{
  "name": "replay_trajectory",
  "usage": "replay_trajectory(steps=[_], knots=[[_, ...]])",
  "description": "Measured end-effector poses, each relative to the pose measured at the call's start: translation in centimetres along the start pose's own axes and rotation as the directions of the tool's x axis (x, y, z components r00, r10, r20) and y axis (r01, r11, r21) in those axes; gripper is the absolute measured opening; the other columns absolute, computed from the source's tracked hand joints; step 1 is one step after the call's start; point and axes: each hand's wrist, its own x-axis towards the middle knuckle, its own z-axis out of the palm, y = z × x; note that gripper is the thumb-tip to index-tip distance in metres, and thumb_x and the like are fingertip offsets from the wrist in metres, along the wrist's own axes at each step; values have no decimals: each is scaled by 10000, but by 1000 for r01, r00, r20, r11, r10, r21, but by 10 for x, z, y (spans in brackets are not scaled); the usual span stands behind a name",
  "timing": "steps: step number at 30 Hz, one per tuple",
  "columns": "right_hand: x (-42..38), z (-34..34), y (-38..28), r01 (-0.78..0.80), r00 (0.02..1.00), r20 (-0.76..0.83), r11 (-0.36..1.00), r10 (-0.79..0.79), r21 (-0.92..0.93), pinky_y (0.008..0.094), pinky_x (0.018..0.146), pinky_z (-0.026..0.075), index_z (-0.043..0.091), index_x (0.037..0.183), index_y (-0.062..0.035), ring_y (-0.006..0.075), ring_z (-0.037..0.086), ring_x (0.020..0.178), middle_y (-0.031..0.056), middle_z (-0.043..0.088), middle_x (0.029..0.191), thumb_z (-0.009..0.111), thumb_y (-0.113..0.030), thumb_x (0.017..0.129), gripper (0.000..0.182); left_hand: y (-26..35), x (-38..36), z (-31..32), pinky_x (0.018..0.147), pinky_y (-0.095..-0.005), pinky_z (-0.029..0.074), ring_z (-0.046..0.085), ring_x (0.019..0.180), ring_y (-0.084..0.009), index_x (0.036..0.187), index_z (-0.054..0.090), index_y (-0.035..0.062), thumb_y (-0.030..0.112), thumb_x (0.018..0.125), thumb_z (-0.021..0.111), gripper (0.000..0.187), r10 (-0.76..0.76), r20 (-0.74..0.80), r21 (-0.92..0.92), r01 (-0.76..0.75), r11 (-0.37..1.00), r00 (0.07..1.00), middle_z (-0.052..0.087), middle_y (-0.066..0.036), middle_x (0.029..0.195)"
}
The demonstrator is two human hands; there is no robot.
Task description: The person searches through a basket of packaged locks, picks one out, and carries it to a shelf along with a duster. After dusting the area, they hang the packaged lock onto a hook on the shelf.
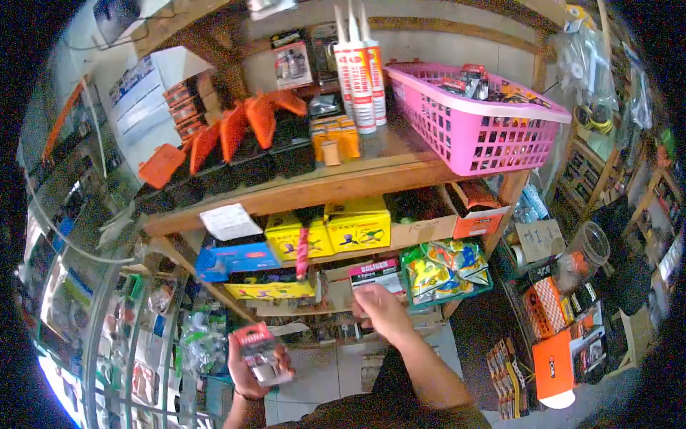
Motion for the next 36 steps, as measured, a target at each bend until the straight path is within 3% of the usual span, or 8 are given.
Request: replay_trajectory(steps=[7, 20, 29, 30, 32, 33, 34, 36], knots=[[98, 52, -9, -305, 952, 115, 919, 285, 250, 423, 703, 470, 247, 1284, -94, 259, 545, 916, 133, 522, 1036, 506, -558, 754, 750, 13, -93, -37, 641, -504, 429, 528, 723, -346, 1092, 477, 114, 662, 777, 264, 668, 129, -125, -77, -139, 987, 984, 545, -191, 880], [152, 106, -15, -220, 966, -116, 972, 229, 88, 321, 376, 408, 487, 850, -100, 175, 518, 443, 37, 495, 562, 461, -415, 838, 316, 13, -106, -116, 719, -490, 451, 555, 817, -338, 1090, 469, 39, 648, 785, 266, 710, 72, -116, -241, -99, 965, 991, 543, -202, 930], [-50, 49, -15, -441, 890, 130, 897, 438, -1, 322, 482, 439, 497, 887, -74, 198, 536, 535, 48, 519, 654, 498, -160, 782, 136, 2, -8, -118, 650, -452, 463, 567, 718, -302, 1034, 521, 126, 626, 779, 328, 594, -40, -49, -392, 18, 920, 998, 581, -142, 846], [-87, 59, -20, -527, 843, -127, 850, 523, 4, 292, 459, 424, 498, 912, -74, 168, 515, 503, 23, 496, 635, 502, -113, 771, 146, -2, 8, -120, 652, -446, 468, 572, 727, -301, 1057, 521, 136, 610, 782, 351, 574, -16, -48, -400, -5, 916, 999, 585, -142, 847], [-153, 23, 3, -252, 952, 23, 824, 305, -508, 215, 469, 420, 490, 948, -59, 95, 516, 544, 43, 542, 707, 566, -244, 789, 256, -7, 43, -124, 691, -432, 472, 576, 761, -289, 1057, 510, 122, 577, 808, 342, 545, 73, -10, -370, -72, 926, 997, 585, -142, 878], [-183, 7, -3, -636, 718, -204, 510, 665, -578, 225, 543, 436, 511, 907, -48, 80, 526, 623, 37, 561, 733, 559, -348, 807, 320, -9, 60, -126, 726, -423, 469, 574, 797, -270, 1043, 503, 108, 574, 816, 331, 547, 106, 25, -394, -87, 915, 994, 582, -143, 917], [-207, 15, 2, -712, 679, -372, 445, 632, -543, 232, 588, 417, 536, 791, -47, 65, 487, 634, 2, 527, 672, 534, -364, 829, 319, 4, 72, -101, 782, -425, 441, 554, 858, -265, 1056, 498, 95, 570, 818, 332, 557, 107, -30, -419, -109, 901, 994, 568, -139, 956], [-239, 0, 29, -364, 902, -143, 539, 407, -760, 224, 425, 310, 508, 693, -64, 67, 396, 471, -24, 468, 573, 472, -260, 877, 271, 1, 86, -94, 919, -409, 353, 471, 1050, -255, 1126, 466, 48, 537, 839, 324, 585, 212, 242, -635, -11, 772, 947, 513, -126, 1112]])
